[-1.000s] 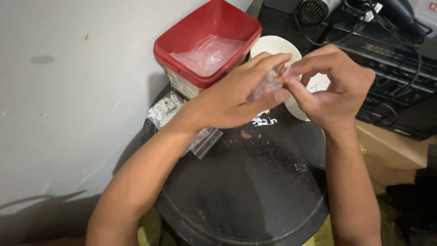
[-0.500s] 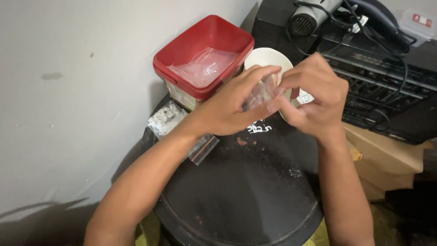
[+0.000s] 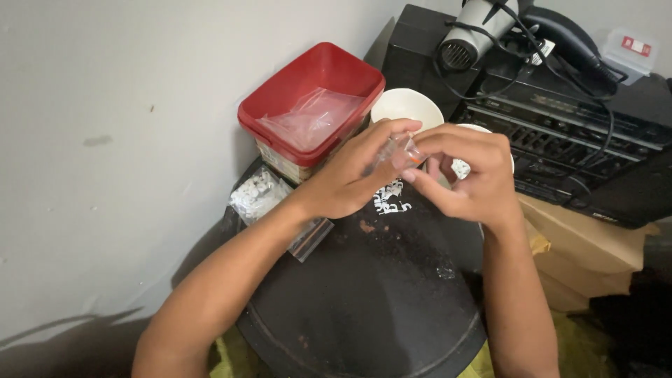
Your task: Packing and sorting small white electronic components into small plastic zip-lock bags.
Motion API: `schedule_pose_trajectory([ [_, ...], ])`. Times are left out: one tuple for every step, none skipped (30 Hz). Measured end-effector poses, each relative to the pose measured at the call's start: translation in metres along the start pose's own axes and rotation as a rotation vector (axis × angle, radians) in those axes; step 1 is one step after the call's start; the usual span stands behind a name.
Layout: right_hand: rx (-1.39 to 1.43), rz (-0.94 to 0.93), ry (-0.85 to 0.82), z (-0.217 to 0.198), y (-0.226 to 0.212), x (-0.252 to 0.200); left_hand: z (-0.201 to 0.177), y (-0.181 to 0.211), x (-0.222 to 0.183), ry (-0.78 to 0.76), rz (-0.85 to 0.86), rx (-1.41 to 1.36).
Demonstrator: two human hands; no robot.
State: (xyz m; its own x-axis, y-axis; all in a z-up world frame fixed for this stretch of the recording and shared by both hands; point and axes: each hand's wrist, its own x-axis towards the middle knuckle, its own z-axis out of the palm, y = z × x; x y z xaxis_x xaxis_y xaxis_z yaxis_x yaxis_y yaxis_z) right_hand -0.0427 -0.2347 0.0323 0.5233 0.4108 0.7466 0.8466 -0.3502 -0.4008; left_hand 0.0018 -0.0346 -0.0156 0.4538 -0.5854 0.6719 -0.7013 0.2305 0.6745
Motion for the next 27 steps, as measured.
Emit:
schedule_pose_trajectory([
  [-0.001, 0.003, 0.001, -0.002, 0.003, -0.003, -0.001, 0.001, 0.001, -0.002, -0.001, -0.002],
  [0.056, 0.030, -0.026, -0.003, 0.005, -0.006, -0.002, 0.003, 0.001, -0.021, -0.020, -0.028],
  [0.113, 0.058, -0.053, -0.004, 0.007, -0.008, -0.004, 0.005, 0.000, -0.039, -0.038, -0.053],
  [0.110, 0.059, -0.054, -0.005, 0.012, -0.012, -0.002, 0.003, -0.001, -0.040, -0.036, -0.056],
  [0.125, 0.102, -0.042, -0.006, 0.015, -0.015, 0.000, 0.002, -0.001, -0.041, -0.037, -0.073],
  [0.141, 0.142, -0.029, -0.007, 0.020, -0.018, 0.001, 0.001, -0.002, -0.042, -0.037, -0.088],
  [0.139, 0.141, -0.028, -0.008, 0.019, -0.016, 0.001, -0.002, -0.001, -0.042, -0.035, -0.088],
  [0.132, 0.139, -0.030, -0.007, 0.017, -0.015, 0.001, -0.005, -0.001, -0.043, -0.033, -0.106],
  [0.125, 0.136, -0.032, -0.006, 0.016, -0.015, 0.001, -0.008, -0.002, -0.045, -0.030, -0.125],
  [0.125, 0.135, -0.029, -0.004, 0.012, -0.012, 0.002, -0.004, 0.000, -0.047, -0.031, -0.123],
  [0.134, 0.122, -0.024, -0.002, 0.007, -0.009, 0.003, 0.000, 0.002, -0.049, -0.033, -0.148],
  [0.140, 0.107, -0.019, -0.001, 0.003, -0.006, 0.005, 0.003, 0.005, -0.051, -0.032, -0.173],
  [0.137, 0.105, -0.017, -0.001, 0.001, -0.005, 0.006, -0.003, 0.003, -0.054, -0.030, -0.172],
  [0.143, 0.088, -0.025, -0.002, 0.000, -0.004, 0.006, -0.009, 0.002, -0.061, -0.024, -0.127],
  [0.148, 0.070, -0.033, -0.002, -0.001, -0.002, 0.006, -0.015, 0.002, -0.069, -0.018, -0.083],
  [0.148, 0.069, -0.030, -0.002, -0.001, -0.002, 0.005, -0.017, 0.002, -0.071, -0.018, -0.081],
  [0.132, 0.059, -0.029, -0.001, -0.002, -0.001, 0.004, -0.020, 0.003, -0.073, -0.004, -0.068],
  [0.118, 0.050, -0.031, 0.000, -0.002, -0.002, 0.003, -0.022, 0.002, -0.070, 0.008, -0.056],
  [0.120, 0.050, -0.034, 0.000, 0.002, -0.004, 0.001, -0.018, 0.004, -0.067, 0.007, -0.055],
  [0.104, 0.059, -0.022, 0.000, 0.006, -0.007, -0.001, -0.013, 0.005, -0.069, 0.000, -0.075],
  [0.089, 0.069, -0.011, -0.001, 0.010, -0.009, -0.002, -0.008, 0.007, -0.071, -0.007, -0.095],
  [0.089, 0.069, -0.011, -0.003, 0.009, -0.008, -0.003, -0.006, 0.008, -0.071, -0.007, -0.095],
  [0.080, 0.065, -0.011, -0.005, 0.008, -0.007, -0.004, -0.003, 0.009, -0.063, -0.004, -0.092],
  [0.070, 0.062, -0.012, -0.007, 0.007, -0.006, -0.005, -0.001, 0.009, -0.054, -0.001, -0.090],
  [0.070, 0.062, -0.013, -0.008, 0.007, -0.007, -0.005, -0.002, 0.009, -0.054, -0.001, -0.090],
  [0.066, 0.085, -0.022, -0.008, 0.008, -0.008, -0.005, -0.002, 0.009, -0.050, 0.019, -0.073],
  [0.061, 0.108, -0.032, -0.008, 0.009, -0.009, -0.005, -0.003, 0.009, -0.046, 0.038, -0.055],
])
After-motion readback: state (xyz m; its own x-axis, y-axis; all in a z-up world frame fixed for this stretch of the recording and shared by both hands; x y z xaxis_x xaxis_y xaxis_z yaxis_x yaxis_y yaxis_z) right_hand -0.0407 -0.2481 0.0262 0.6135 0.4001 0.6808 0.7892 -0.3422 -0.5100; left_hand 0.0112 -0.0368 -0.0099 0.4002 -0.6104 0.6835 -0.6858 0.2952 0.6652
